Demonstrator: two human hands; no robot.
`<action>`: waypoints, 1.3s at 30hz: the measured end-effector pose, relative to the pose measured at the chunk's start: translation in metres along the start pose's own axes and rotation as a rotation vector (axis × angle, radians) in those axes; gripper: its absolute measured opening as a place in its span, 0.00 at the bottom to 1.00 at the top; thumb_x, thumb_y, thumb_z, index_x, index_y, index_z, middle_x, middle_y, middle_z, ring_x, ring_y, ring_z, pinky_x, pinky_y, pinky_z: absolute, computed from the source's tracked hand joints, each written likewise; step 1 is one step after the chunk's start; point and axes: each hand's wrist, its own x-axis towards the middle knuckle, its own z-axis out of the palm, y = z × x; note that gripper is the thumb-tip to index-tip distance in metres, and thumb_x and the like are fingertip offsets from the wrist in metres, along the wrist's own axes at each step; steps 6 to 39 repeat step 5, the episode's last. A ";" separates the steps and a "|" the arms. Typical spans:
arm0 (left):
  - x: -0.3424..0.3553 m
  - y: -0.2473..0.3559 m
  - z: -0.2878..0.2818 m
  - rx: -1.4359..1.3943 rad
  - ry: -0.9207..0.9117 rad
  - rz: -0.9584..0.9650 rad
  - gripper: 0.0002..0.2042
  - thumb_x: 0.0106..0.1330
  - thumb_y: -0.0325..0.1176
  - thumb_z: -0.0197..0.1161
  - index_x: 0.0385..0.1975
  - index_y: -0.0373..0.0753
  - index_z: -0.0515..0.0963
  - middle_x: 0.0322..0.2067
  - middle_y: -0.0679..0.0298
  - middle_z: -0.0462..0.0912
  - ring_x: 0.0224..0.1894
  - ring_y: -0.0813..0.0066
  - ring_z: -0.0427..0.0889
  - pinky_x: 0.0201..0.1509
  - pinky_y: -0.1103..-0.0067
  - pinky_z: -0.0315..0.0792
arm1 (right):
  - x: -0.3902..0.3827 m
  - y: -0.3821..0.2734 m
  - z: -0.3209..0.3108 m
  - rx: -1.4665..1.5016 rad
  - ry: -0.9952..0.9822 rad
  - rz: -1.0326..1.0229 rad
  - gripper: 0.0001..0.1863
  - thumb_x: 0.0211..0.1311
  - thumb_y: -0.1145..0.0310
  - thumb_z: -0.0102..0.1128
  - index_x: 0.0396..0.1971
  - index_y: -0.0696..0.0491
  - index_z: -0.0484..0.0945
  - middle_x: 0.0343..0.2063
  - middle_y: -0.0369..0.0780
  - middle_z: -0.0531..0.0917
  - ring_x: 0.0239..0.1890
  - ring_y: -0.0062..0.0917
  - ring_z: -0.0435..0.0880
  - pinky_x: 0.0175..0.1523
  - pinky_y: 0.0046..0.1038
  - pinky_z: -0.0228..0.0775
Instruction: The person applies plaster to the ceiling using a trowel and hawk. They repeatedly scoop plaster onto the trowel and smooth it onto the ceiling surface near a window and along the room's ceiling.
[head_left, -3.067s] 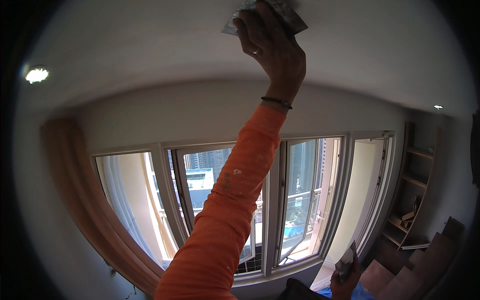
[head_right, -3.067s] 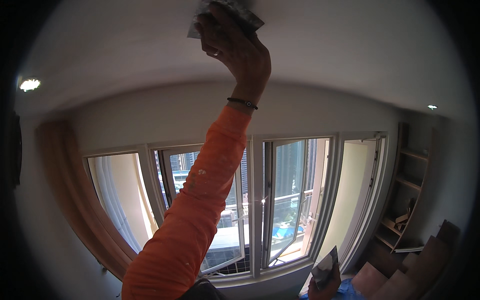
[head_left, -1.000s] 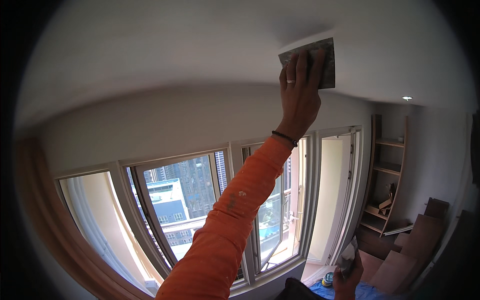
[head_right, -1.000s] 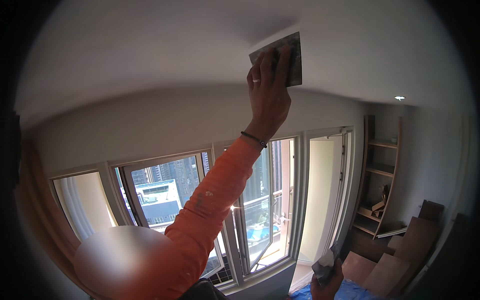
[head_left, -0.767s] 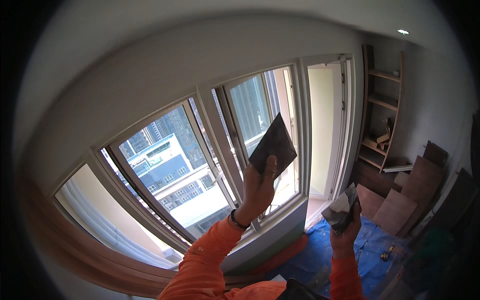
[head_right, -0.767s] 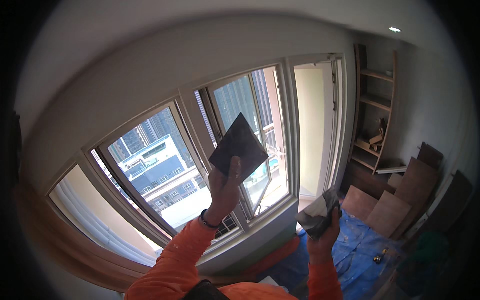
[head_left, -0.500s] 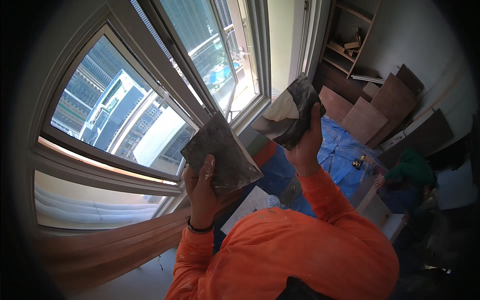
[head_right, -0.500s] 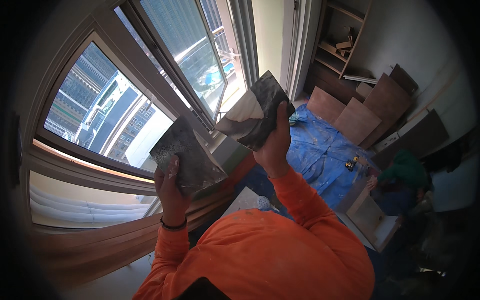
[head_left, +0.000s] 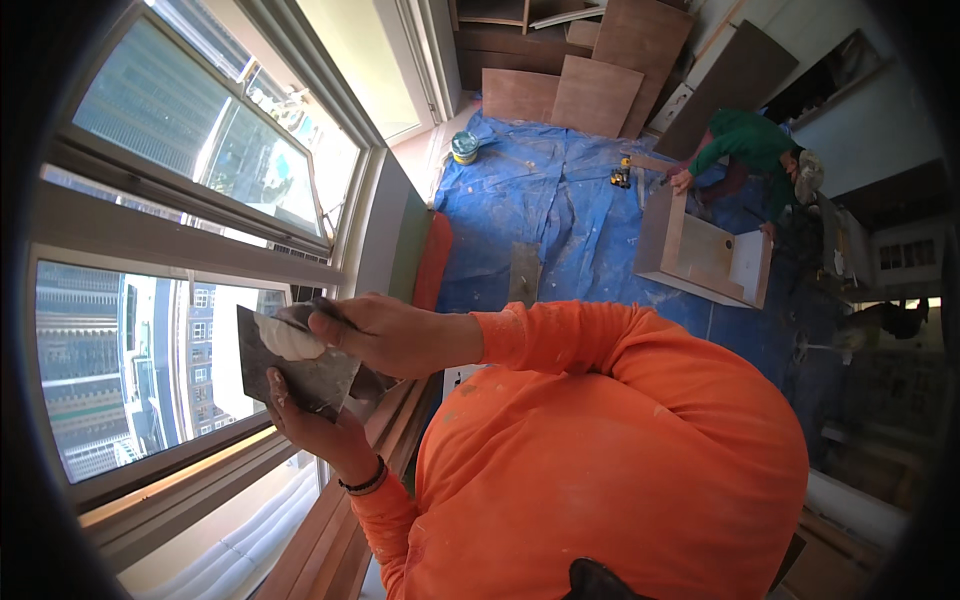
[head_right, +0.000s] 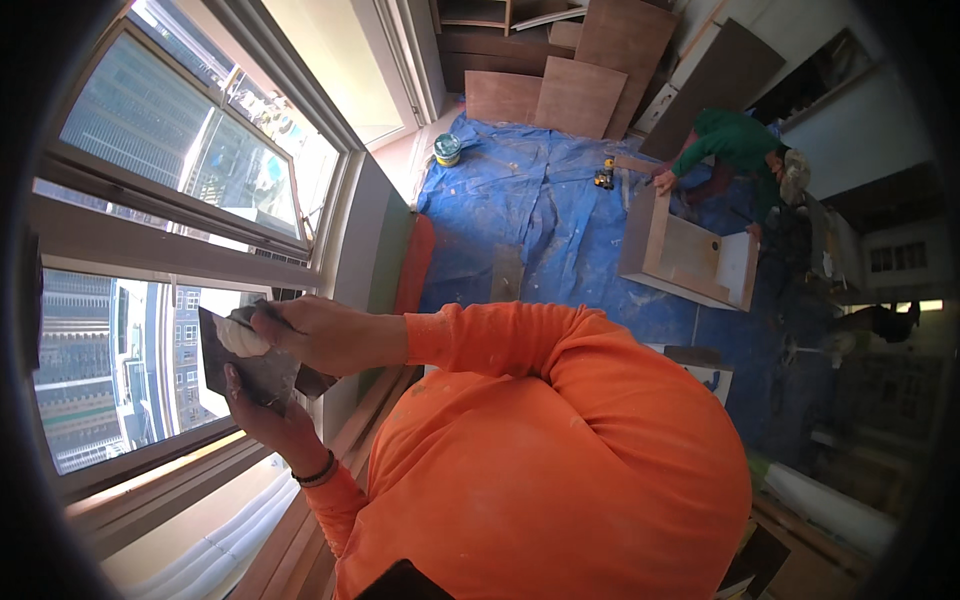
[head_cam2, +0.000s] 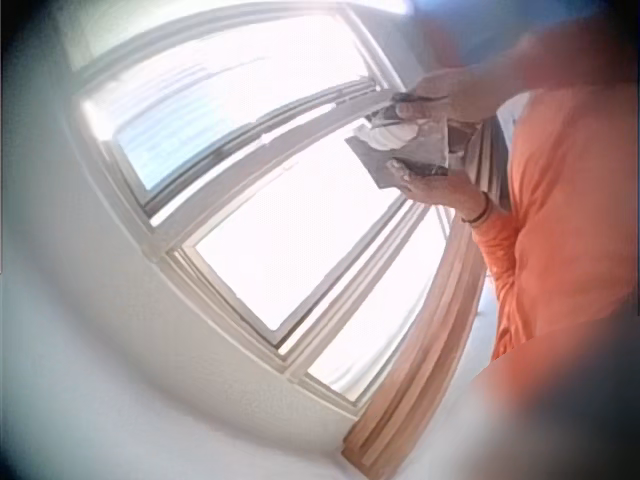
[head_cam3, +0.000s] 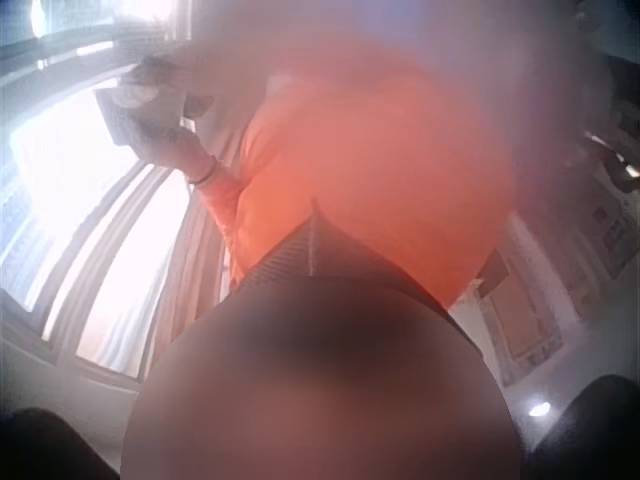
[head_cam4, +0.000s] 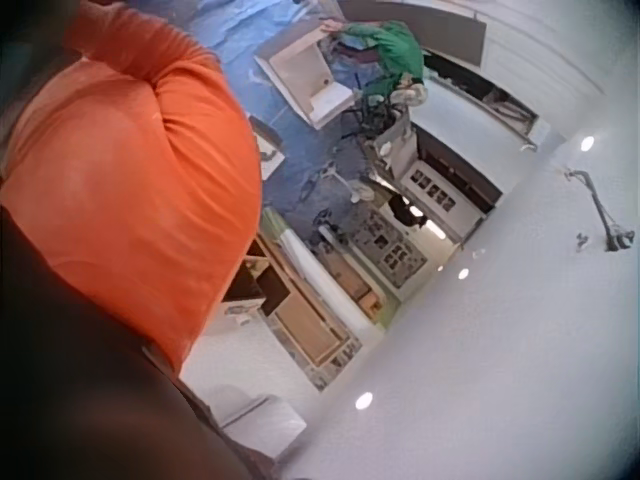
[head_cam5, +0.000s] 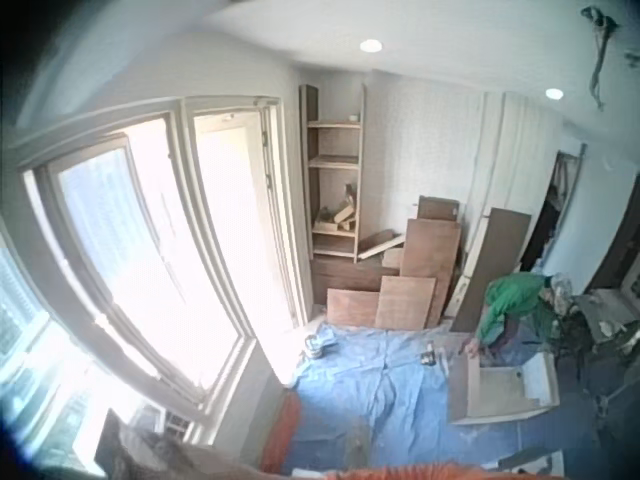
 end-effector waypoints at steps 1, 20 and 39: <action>0.011 -0.011 0.004 -0.493 0.095 -0.257 0.24 0.69 0.23 0.57 0.65 0.28 0.69 0.58 0.48 0.78 0.61 0.52 0.79 0.66 0.65 0.74 | -0.012 0.000 -0.003 -0.029 -0.072 0.074 0.31 0.81 0.43 0.40 0.42 0.60 0.76 0.25 0.40 0.79 0.28 0.25 0.75 0.39 0.32 0.71; 0.052 0.028 0.013 -1.493 0.020 -0.556 0.26 0.73 0.35 0.62 0.67 0.30 0.68 0.61 0.47 0.76 0.62 0.52 0.78 0.69 0.58 0.72 | -0.048 0.018 -0.034 0.348 0.179 0.347 0.30 0.80 0.41 0.39 0.52 0.55 0.75 0.29 0.40 0.81 0.28 0.33 0.80 0.41 0.30 0.77; 0.052 0.028 0.013 -1.493 0.020 -0.556 0.26 0.73 0.35 0.62 0.67 0.30 0.68 0.61 0.47 0.76 0.62 0.52 0.78 0.69 0.58 0.72 | -0.048 0.018 -0.034 0.348 0.179 0.347 0.30 0.80 0.41 0.39 0.52 0.55 0.75 0.29 0.40 0.81 0.28 0.33 0.80 0.41 0.30 0.77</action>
